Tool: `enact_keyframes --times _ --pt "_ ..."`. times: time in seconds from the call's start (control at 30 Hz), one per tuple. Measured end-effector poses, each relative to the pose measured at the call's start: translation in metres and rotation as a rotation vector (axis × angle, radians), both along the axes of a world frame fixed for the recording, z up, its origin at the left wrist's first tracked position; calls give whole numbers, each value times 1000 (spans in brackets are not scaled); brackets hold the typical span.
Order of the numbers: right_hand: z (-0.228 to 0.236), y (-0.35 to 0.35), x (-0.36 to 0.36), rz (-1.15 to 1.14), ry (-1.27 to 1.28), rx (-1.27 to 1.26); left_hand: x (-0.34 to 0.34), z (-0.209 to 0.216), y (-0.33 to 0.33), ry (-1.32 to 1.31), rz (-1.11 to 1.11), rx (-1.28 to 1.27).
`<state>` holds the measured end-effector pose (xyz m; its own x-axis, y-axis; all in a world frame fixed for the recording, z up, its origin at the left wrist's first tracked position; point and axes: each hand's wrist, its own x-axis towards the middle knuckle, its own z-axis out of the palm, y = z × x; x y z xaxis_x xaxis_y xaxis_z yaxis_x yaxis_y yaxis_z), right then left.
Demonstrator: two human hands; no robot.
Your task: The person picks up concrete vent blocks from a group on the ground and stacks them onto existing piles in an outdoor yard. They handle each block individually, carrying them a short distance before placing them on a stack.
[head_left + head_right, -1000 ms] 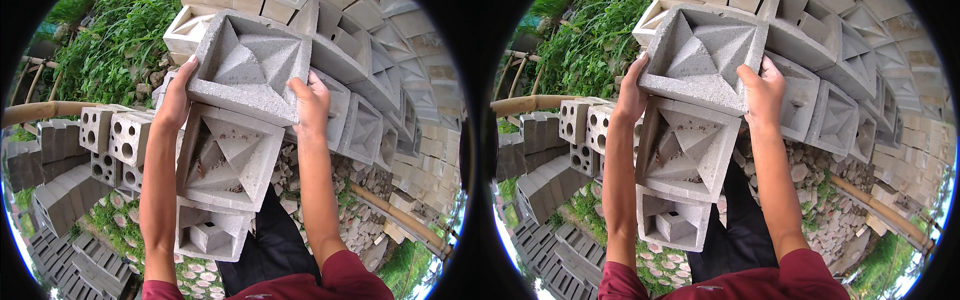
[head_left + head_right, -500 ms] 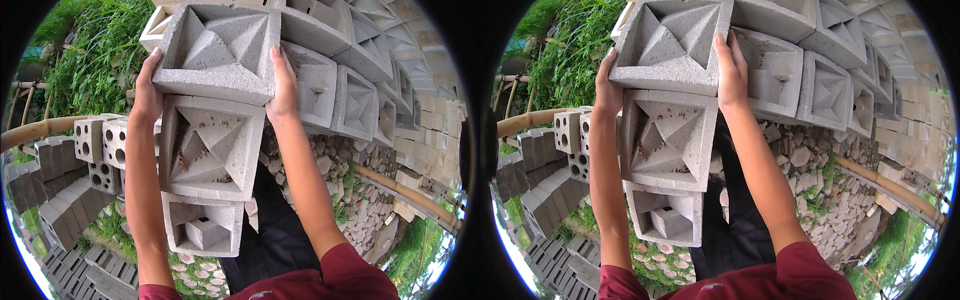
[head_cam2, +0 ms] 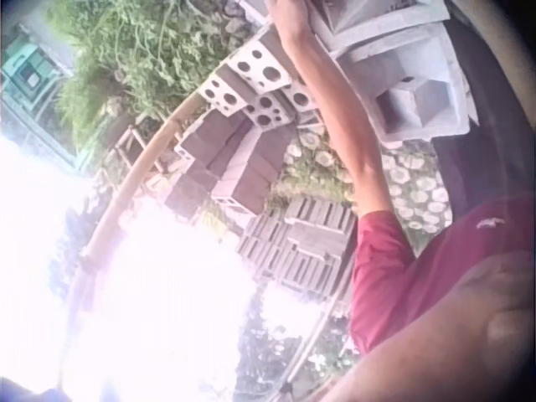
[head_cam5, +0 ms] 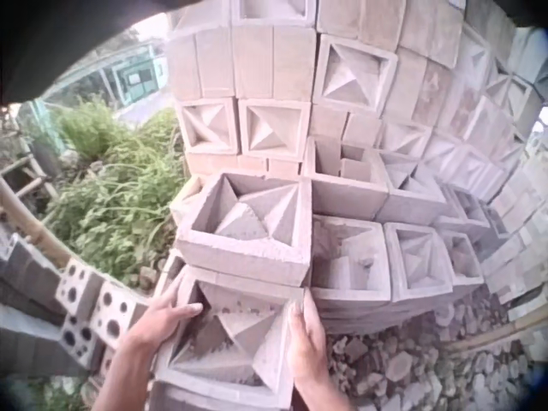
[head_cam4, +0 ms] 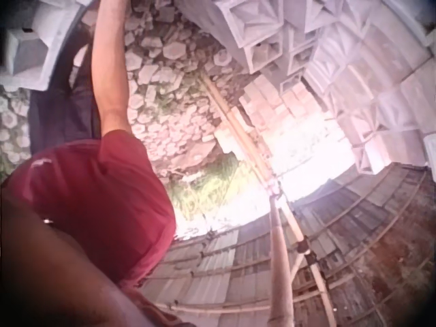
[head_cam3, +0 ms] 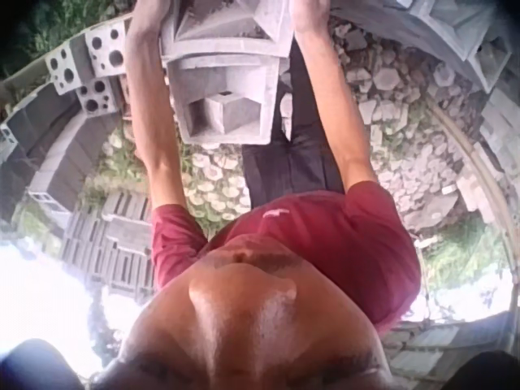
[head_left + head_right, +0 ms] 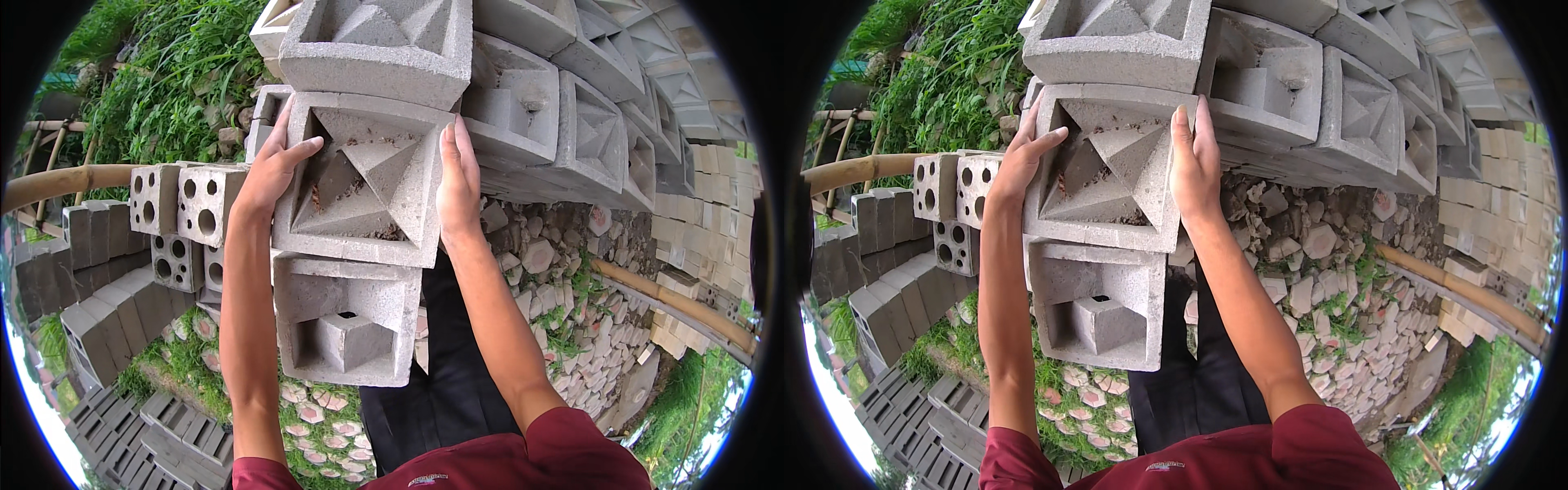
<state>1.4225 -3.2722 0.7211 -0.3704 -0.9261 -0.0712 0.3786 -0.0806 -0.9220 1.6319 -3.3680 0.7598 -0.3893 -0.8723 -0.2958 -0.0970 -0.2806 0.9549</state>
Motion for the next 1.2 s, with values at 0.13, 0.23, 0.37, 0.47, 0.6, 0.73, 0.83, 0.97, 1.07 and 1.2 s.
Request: enact_keyframes --times 0.13,0.23,0.37,0.47,0.6,0.73,0.83,0.97,1.07,1.2 --pt "3 -3 6 20 11 -5 10 -7 6 21 57 30" --pt "13 -5 9 -48 5 -5 9 3 10 -84 55 42" --pt "6 -2 15 -27 145 49 17 -12 8 -60 32 -94" --pt "8 -4 12 -29 213 44 13 -9 -2 -115 -21 -134" --pt "5 -7 16 -75 202 19 16 -4 -8 -221 -55 -171" --pt "4 -5 11 -84 274 26 12 4 -1 -332 -35 -155" --pt "-4 -10 5 -190 340 17 15 -9 -5 -205 -9 -172" --pt "19 -28 -16 -209 482 65 15 -11 -37 -49 5 -173" --pt "33 -37 -10 -77 667 92 5 -7 -69 -10 -6 -386" --pt "28 -36 -8 -53 604 78 -23 5 -53 -226 122 -392"
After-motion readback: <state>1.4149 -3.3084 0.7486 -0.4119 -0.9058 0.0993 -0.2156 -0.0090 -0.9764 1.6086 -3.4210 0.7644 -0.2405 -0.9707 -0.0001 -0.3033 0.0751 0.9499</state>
